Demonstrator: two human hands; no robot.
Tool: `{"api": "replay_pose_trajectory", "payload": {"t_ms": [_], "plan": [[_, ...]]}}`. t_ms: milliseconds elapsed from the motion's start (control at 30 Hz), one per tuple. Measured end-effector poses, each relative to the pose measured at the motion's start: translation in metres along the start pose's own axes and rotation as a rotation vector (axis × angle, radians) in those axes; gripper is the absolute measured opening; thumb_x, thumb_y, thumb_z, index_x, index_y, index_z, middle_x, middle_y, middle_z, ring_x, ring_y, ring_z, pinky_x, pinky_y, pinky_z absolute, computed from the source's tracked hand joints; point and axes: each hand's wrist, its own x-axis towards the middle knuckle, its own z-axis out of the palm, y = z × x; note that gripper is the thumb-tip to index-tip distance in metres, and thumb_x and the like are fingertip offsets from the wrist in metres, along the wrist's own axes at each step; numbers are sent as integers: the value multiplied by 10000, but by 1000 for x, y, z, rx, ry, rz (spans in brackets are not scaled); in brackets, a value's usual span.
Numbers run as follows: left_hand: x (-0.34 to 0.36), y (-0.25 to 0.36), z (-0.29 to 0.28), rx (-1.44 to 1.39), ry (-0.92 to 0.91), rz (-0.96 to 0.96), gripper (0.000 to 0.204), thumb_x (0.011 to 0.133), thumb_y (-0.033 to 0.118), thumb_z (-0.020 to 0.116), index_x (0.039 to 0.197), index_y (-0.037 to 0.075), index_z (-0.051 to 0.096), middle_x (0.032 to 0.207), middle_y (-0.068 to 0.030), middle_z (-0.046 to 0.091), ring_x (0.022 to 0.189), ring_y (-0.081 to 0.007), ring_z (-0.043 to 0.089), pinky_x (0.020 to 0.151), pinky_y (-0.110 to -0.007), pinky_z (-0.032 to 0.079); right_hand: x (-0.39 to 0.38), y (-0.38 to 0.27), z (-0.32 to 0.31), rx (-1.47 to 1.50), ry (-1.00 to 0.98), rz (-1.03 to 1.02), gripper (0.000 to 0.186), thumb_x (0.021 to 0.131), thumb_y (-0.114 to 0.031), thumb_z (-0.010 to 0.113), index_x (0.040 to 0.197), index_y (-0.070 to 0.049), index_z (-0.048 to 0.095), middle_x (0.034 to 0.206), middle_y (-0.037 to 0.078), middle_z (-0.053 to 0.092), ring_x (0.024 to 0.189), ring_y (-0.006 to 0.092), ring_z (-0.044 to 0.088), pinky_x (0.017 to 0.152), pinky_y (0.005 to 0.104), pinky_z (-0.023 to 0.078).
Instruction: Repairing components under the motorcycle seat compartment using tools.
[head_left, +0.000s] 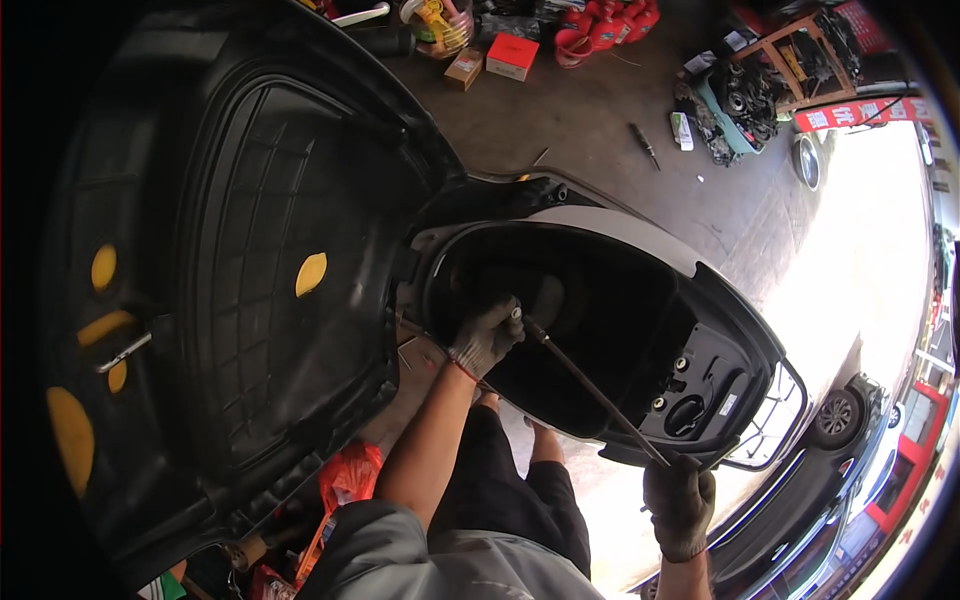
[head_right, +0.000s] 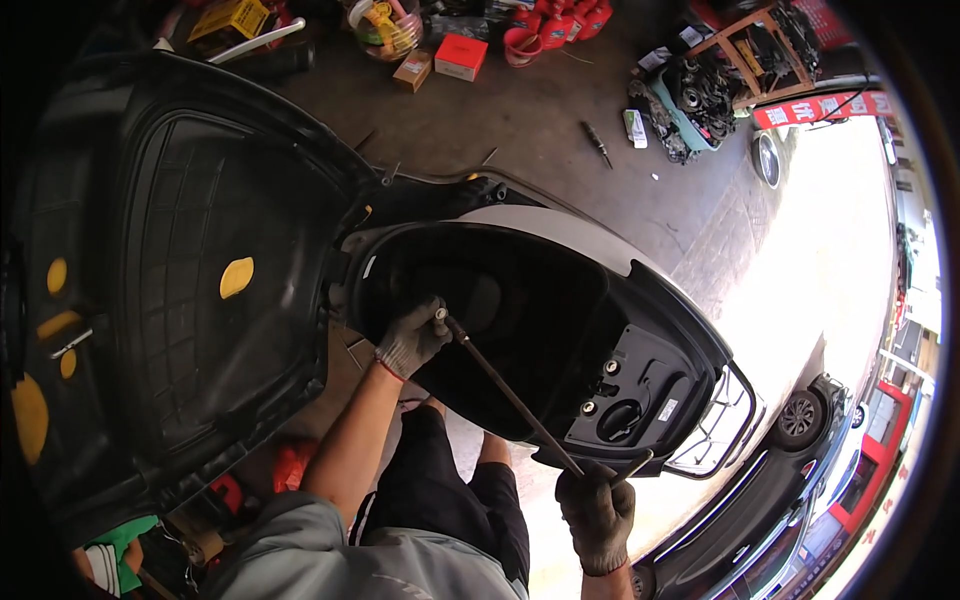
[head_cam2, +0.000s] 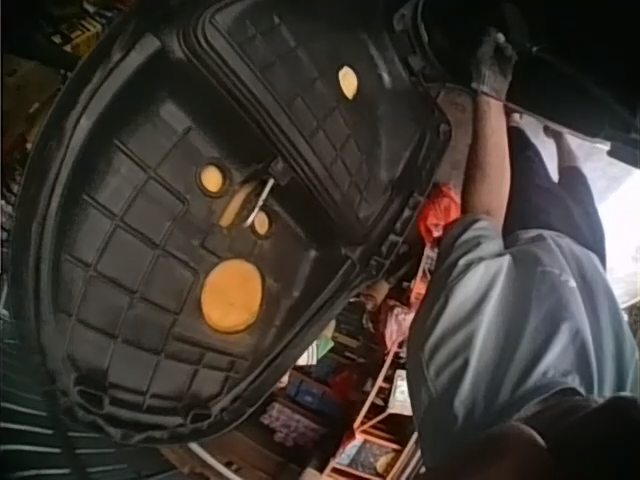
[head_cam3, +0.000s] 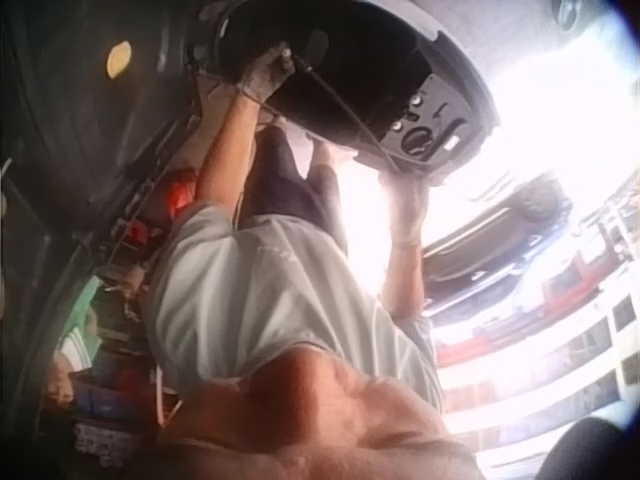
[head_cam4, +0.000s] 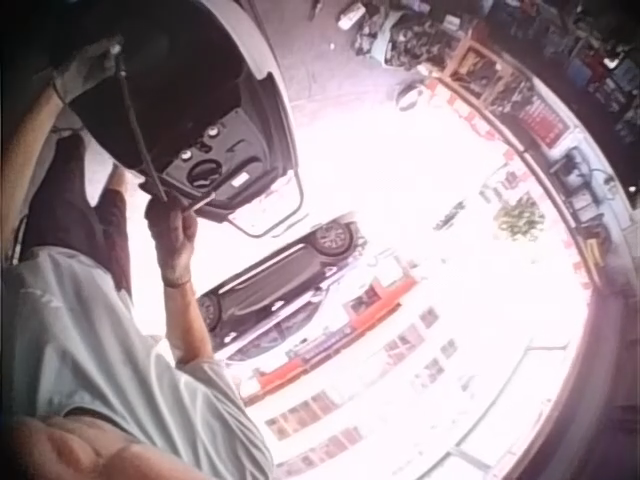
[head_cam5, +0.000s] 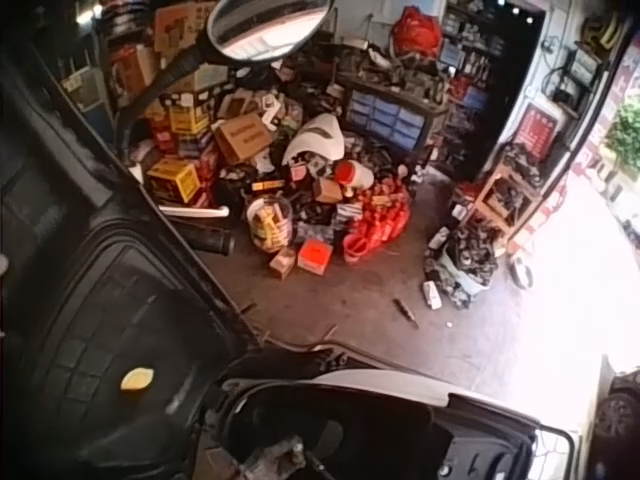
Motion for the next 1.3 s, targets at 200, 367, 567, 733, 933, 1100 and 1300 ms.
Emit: {"api": "replay_pose_trajectory", "payload": {"t_ms": [200,367,567,733,933,1100,1300], "plan": [[-4,5,1,244,-18,-40,136,933,180,598,909,46,593,694,-61,602,628,-124,588,627,-274,498,4,-2,12,-87,-47,-42,435,989,-374,490,702,-47,489,626,48,494,490,110,418,438,254,309],[-10,17,9,371,37,-61,153,917,194,621,908,43,598,707,-55,595,609,-104,575,575,-254,483,4,-6,15,-232,-122,-84,467,963,-411,530,685,-37,496,649,55,521,525,117,460,473,251,352],[-8,26,11,435,55,-91,160,908,197,632,906,40,601,715,-35,587,590,-92,562,532,-247,465,15,0,15,-465,-188,-303,522,935,-516,521,755,-28,570,671,96,576,533,125,508,492,245,396],[-1,26,1,319,26,-54,151,916,189,625,913,39,606,713,-32,591,589,-100,568,557,-268,474,24,3,18,-143,2,-48,424,1037,-297,380,722,-44,509,634,89,554,489,125,467,438,243,351],[5,23,-2,308,48,12,153,918,194,627,924,42,618,752,-52,635,610,-129,599,579,-272,494,30,2,39,-154,51,56,306,996,-225,485,1158,14,584,813,133,660,528,109,545,462,229,425],[26,15,-6,81,268,9,161,919,223,631,927,63,638,769,-46,650,631,-125,624,589,-259,518,55,7,49,-281,76,95,278,969,-159,531,1179,13,591,861,82,654,638,95,591,518,216,460],[81,20,-21,663,668,232,214,926,294,619,953,85,657,800,-32,673,643,-115,641,602,-273,518,121,20,80,-395,75,-45,281,970,-199,537,1158,-4,614,737,11,612,564,65,543,466,205,415]]}}
